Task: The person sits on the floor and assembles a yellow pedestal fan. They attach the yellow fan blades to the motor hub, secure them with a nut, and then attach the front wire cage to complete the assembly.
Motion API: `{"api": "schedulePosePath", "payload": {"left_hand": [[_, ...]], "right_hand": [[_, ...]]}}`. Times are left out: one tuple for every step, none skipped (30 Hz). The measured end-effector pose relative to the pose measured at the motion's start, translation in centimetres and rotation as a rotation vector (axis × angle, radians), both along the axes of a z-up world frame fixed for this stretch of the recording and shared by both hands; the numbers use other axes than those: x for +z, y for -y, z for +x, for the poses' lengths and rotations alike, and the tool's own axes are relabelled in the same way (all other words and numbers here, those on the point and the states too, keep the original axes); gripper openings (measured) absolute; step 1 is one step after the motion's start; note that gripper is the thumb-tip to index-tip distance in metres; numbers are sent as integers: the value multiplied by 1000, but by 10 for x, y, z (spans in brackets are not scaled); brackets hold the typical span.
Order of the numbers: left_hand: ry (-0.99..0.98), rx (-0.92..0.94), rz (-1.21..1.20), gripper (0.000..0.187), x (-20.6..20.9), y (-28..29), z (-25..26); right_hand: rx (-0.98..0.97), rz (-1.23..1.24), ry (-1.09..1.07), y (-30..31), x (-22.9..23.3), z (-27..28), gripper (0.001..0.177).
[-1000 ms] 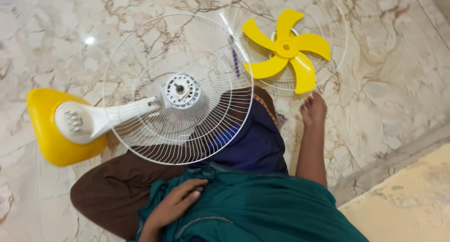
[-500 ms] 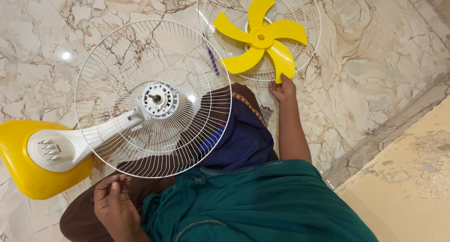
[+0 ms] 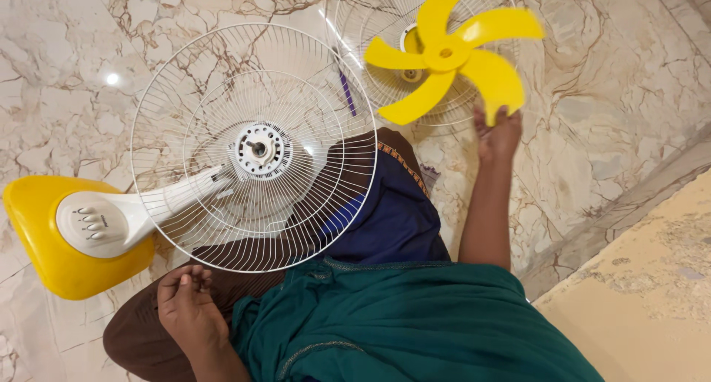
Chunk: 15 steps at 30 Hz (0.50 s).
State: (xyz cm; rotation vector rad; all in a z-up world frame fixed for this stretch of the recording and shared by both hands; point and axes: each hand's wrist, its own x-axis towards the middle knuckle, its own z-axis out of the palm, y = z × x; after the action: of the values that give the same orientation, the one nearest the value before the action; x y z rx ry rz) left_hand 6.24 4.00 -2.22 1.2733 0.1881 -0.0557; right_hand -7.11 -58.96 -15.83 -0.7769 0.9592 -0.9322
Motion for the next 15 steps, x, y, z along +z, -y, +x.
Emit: {"api": "schedulePosePath", "payload": {"left_hand": [[0,4,3,11,0,-1,-1],[2,9,4,11,0,-2,-1],[4,13,5,11,0,-3,-1],[2,19,0,11,-1,-4,-1],[0,25,-5,10,-2,-5,-1],[-2,30,-11,10,-2,-5,-1],[-8,34,-2,10,-3,-5,-2],[-14,36,7,10,-3,-6,-2],[-20,39,16,10,-4,-6,-3],[-17,37,21,10,-4,-7,-4],[-14,35,26,11,-5,-8,-5],[-11,33,29,11,-6,-9,-6],[-16,33,23,11,-7,-10,-6],[-22,34,17,11,-8,-10,-6],[-29,35,11,11,-9,-9,-5]], "right_hand": [[-35,-17,54,6,6,-4,23],[-41,-56,87,10,12,-7,23],[-46,-95,120,15,17,-13,23],[-52,-132,149,18,23,-19,23],[-87,-116,157,21,28,-25,23],[-124,-101,164,24,32,-30,22],[-161,-86,172,27,34,-35,21],[-183,-72,241,30,33,-42,23],[-205,-57,310,34,32,-50,25],[-226,-40,377,35,28,-57,27],[-273,25,416,35,24,-65,27],[-318,88,456,34,19,-74,26],[-364,153,495,33,14,-83,26],[-331,172,532,29,9,-93,25],[-298,190,569,23,4,-101,24]]}}
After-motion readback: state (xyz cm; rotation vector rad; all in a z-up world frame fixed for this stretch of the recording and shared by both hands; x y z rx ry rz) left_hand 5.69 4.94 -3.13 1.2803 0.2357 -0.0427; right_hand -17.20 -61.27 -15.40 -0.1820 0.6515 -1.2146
